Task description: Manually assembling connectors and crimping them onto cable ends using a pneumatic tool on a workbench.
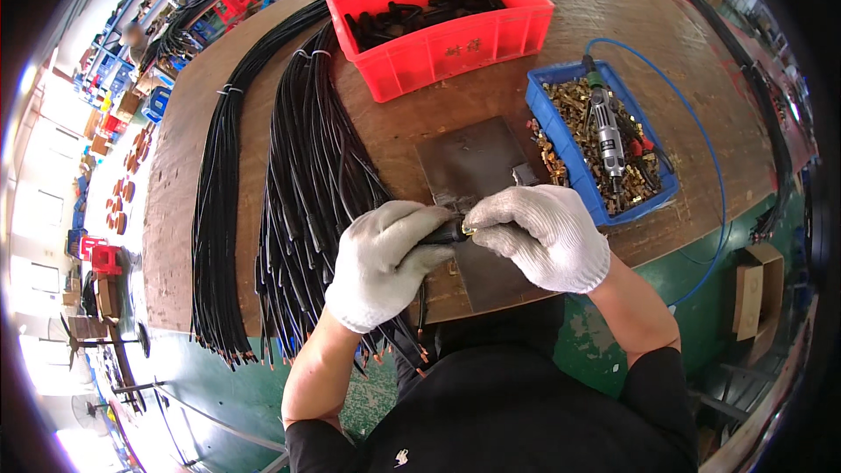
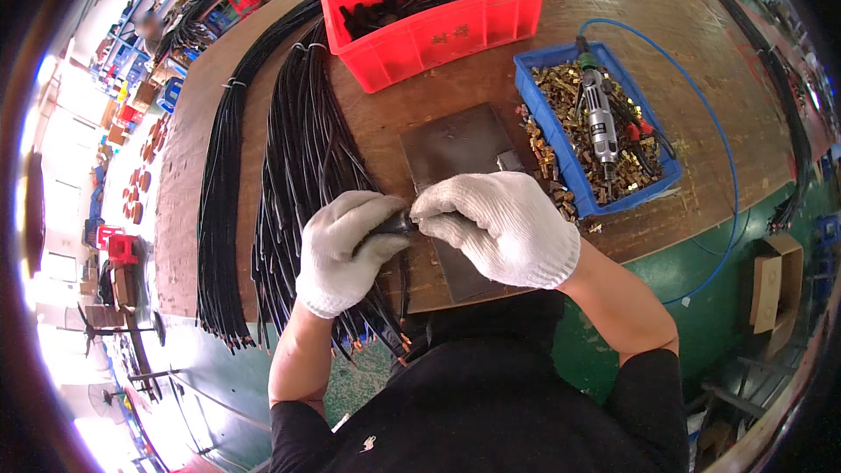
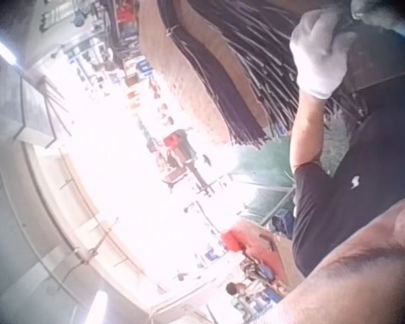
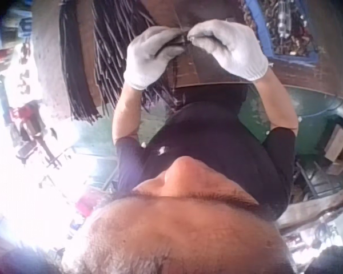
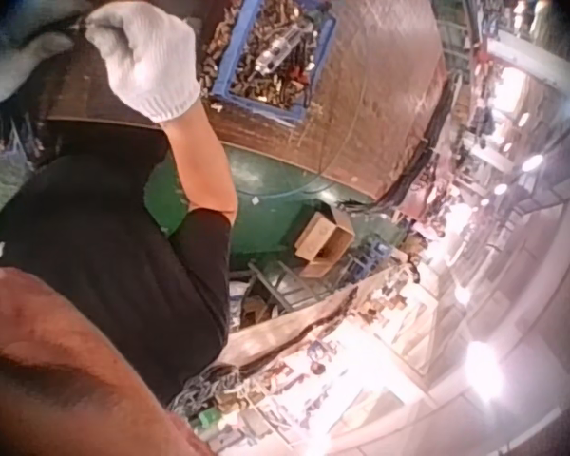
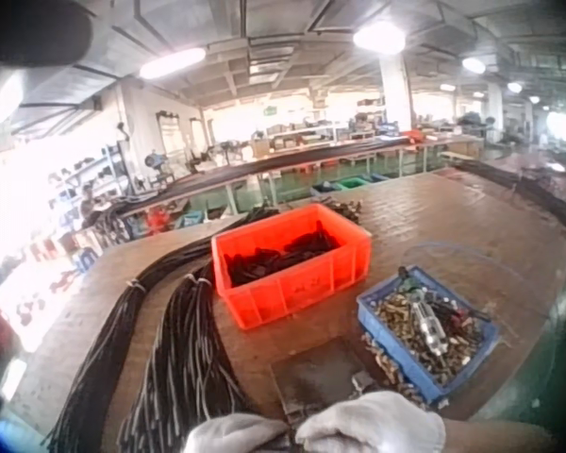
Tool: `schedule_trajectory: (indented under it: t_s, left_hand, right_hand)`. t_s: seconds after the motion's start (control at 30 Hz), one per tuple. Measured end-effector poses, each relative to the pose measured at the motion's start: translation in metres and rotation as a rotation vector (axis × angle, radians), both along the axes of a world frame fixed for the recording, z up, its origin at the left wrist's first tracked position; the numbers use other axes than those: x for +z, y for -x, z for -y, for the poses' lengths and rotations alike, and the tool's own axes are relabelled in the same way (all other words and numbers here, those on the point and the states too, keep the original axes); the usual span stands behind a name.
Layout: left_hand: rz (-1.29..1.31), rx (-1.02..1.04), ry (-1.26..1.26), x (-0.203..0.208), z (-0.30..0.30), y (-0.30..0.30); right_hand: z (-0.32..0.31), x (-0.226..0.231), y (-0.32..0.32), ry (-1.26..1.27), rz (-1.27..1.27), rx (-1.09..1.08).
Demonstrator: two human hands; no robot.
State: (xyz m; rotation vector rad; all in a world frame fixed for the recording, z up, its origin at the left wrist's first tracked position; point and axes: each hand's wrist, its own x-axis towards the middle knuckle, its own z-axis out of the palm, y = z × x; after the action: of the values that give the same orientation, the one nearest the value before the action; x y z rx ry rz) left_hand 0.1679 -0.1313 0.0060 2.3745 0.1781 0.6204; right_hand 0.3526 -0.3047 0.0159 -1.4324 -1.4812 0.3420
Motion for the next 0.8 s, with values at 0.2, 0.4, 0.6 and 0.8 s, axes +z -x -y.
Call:
schedule_trajectory:
  t_s: [0.2,0.4,0.6,0.8]
  left_hand:
    - [0.035,0.031,-0.105,0.000,0.004,-0.007]
    - [0.073,0.084,-0.294,0.000,0.005,-0.012]
    - [0.028,0.038,-0.290,-0.007,0.004,-0.014]
    - [-0.048,0.040,-0.232,0.005,-0.004,-0.025]
  right_hand:
    - [0.000,-0.003,-0.007,0.037,-0.012,-0.031]
    - [-0.003,-0.009,-0.008,0.057,-0.094,-0.061]
    - [-0.010,-0.025,-0.018,-0.027,0.113,-0.022]
    - [-0.018,-0.031,-0.015,0.143,-0.480,-0.019]
